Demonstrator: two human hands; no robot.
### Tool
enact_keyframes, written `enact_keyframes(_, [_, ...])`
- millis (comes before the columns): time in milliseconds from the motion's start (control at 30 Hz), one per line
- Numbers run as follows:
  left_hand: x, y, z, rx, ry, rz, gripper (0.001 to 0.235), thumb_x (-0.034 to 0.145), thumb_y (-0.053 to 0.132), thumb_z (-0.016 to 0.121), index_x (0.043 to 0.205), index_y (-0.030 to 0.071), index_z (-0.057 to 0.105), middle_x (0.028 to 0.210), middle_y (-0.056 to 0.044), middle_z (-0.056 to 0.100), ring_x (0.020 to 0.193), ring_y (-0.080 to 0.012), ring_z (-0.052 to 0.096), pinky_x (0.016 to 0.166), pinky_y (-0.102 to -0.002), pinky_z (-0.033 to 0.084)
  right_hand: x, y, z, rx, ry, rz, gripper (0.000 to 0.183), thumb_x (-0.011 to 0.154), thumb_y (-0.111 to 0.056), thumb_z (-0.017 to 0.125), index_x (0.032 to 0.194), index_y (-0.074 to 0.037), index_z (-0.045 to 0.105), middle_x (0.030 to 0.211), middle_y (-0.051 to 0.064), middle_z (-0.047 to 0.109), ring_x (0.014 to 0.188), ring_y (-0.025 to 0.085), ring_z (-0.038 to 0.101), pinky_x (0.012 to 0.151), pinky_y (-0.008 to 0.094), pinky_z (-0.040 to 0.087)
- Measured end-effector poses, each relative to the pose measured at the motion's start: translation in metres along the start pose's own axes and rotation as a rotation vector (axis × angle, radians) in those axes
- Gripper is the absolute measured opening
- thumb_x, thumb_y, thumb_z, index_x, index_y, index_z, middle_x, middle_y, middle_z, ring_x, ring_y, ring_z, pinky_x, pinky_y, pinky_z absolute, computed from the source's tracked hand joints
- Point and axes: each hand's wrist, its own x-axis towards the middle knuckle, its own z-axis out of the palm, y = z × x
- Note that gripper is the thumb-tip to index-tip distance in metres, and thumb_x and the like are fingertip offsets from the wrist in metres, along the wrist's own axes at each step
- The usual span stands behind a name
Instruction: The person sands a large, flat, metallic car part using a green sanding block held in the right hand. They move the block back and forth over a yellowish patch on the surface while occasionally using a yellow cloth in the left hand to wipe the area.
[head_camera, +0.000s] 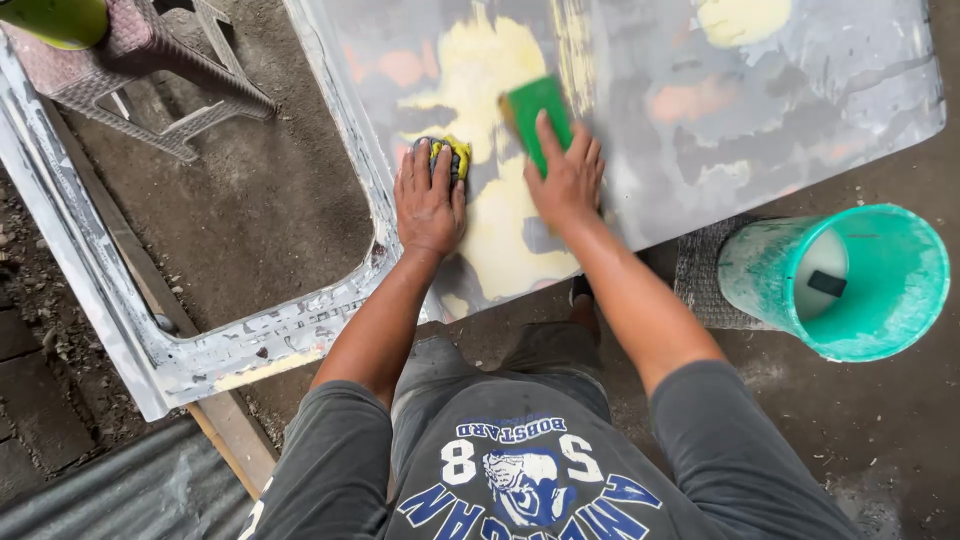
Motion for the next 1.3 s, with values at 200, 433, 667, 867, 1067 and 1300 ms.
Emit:
enact_keyframes(200, [-0.005, -0.008, 0.004, -0.034, 0.065, -0.052, 0.055, 0.099, 0.031, 0.062, 0.150, 0.016, 0.051, 0.161, -0.013, 0.039, 0.149, -0.0376, 0.034, 0.121, -0.054, 0.023, -0.160, -0.045, -0.012, 0.026, -0.139, -0.190, 0.079, 0.085, -0.032, 0.075, 0.157, -0.029, 0.043, 0.138, 0.026, 0.042, 0.114, 0.043, 0.047, 0.098, 0.054, 0.040])
enact_keyframes(433, [-0.046, -0.015, 0.002, -0.080, 0.184, -0.174, 0.052, 0.097, 0.027, 0.065, 0.146, 0.015, 0.053, 0.154, -0.015, 0.044, 0.138, -0.0395, 0.041, 0.115, -0.054, 0.028, -0.029, -0.018, 0.007, -0.061, -0.245, -0.040, 0.078, 0.089, -0.038, 0.072, 0.159, -0.030, 0.038, 0.132, 0.028, 0.042, 0.114, 0.041, 0.046, 0.094, 0.054, 0.039])
enact_keyframes(667, [-0.079, -0.027, 0.012, -0.254, 0.252, -0.270, 0.050, 0.102, 0.025, 0.061, 0.149, 0.011, 0.049, 0.151, -0.022, 0.042, 0.137, -0.0425, 0.041, 0.114, -0.055, 0.031, 0.029, -0.030, 0.019, -0.023, 0.033, -0.114, 0.075, 0.093, -0.035, 0.074, 0.160, -0.028, 0.040, 0.140, 0.024, 0.041, 0.121, 0.044, 0.043, 0.101, 0.056, 0.036])
enact_keyframes(867, [-0.079, -0.037, 0.010, -0.353, 0.293, -0.262, 0.043, 0.105, 0.023, 0.057, 0.146, 0.008, 0.052, 0.145, -0.022, 0.048, 0.135, -0.0429, 0.044, 0.115, -0.052, 0.034, -0.118, -0.069, -0.011, -0.020, -0.255, -0.181, 0.081, 0.085, -0.034, 0.073, 0.158, -0.028, 0.039, 0.137, 0.029, 0.041, 0.117, 0.047, 0.045, 0.096, 0.058, 0.037])
enact_keyframes(1067, [-0.073, -0.040, 0.008, -0.396, 0.274, -0.287, 0.042, 0.105, 0.022, 0.056, 0.145, 0.007, 0.052, 0.144, -0.023, 0.049, 0.132, -0.0422, 0.046, 0.114, -0.052, 0.035, -0.073, -0.076, 0.009, -0.010, -0.259, -0.191, 0.077, 0.089, -0.038, 0.072, 0.159, -0.030, 0.040, 0.136, 0.026, 0.043, 0.116, 0.044, 0.046, 0.098, 0.056, 0.038])
enact_keyframes(1300, [-0.071, -0.037, 0.009, -0.367, 0.298, -0.299, 0.043, 0.103, 0.021, 0.059, 0.144, 0.008, 0.053, 0.142, -0.022, 0.050, 0.130, -0.0421, 0.047, 0.112, -0.051, 0.035, 0.029, -0.085, 0.035, -0.005, 0.013, -0.179, 0.077, 0.088, -0.037, 0.074, 0.157, -0.031, 0.039, 0.139, 0.023, 0.043, 0.120, 0.045, 0.045, 0.097, 0.058, 0.040])
